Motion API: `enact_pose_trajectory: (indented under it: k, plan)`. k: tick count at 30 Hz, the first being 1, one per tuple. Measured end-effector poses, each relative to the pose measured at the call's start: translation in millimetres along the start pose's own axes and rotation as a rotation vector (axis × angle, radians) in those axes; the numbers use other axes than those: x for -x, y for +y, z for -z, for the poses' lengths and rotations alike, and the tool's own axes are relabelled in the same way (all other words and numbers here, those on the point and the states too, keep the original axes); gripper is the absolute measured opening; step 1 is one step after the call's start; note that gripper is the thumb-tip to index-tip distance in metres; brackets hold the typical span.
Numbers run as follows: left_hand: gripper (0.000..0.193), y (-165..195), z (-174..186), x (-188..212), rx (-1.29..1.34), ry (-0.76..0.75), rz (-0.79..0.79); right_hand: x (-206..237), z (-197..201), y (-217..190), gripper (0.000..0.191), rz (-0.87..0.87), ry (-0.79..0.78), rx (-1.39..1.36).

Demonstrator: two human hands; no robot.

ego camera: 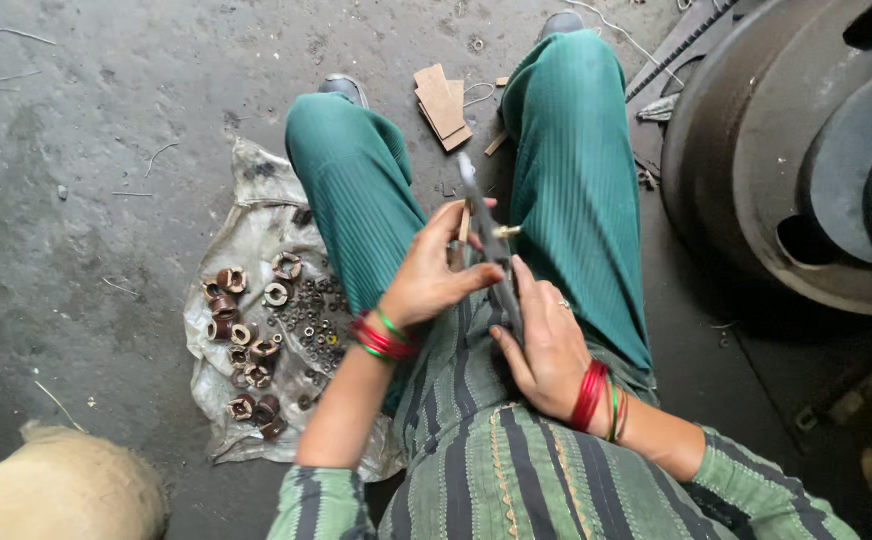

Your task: The person sits on the floor and cuts small rectangular cardboard pieces with tin snips, trimming edges and cutting slots into each piece, then sets the finished pieces on the floor beside them.

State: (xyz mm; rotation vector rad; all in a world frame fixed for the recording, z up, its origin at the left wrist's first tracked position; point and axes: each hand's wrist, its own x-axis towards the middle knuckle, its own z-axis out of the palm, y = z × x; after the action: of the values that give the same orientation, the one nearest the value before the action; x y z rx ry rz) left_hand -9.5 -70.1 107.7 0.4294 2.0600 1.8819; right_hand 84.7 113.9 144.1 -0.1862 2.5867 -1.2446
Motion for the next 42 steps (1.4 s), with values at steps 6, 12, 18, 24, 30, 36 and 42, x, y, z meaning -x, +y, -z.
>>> enact_pose_trajectory:
  k: [6,12,18,24,30,36,42]
  plan:
    - [0.057,-13,-25,26,0.823,-0.066,0.248,-8,52,0,0.037,0.265,0.196,0.125]
    - [0.079,0,-30,43,0.352,-0.199,0.090,-45,54,18,0.028,0.640,0.220,0.493]
    - [0.106,5,-42,42,-0.079,-0.227,-0.250,-50,60,33,0.020,0.777,0.208,0.391]
    - [0.096,23,-65,29,-0.147,-0.173,-0.150,-40,40,48,0.020,0.424,0.267,0.017]
    - [0.085,19,-74,33,-0.337,-0.112,-0.302,-19,29,73,0.036,-0.344,0.059,-0.297]
    - [0.081,-22,-70,3,-0.151,-0.088,-0.027,-65,24,96,0.035,-0.082,-0.075,-0.390]
    - [0.071,-62,-43,21,0.450,0.066,0.117,-8,0,84,0.054,0.162,-0.180,-0.385]
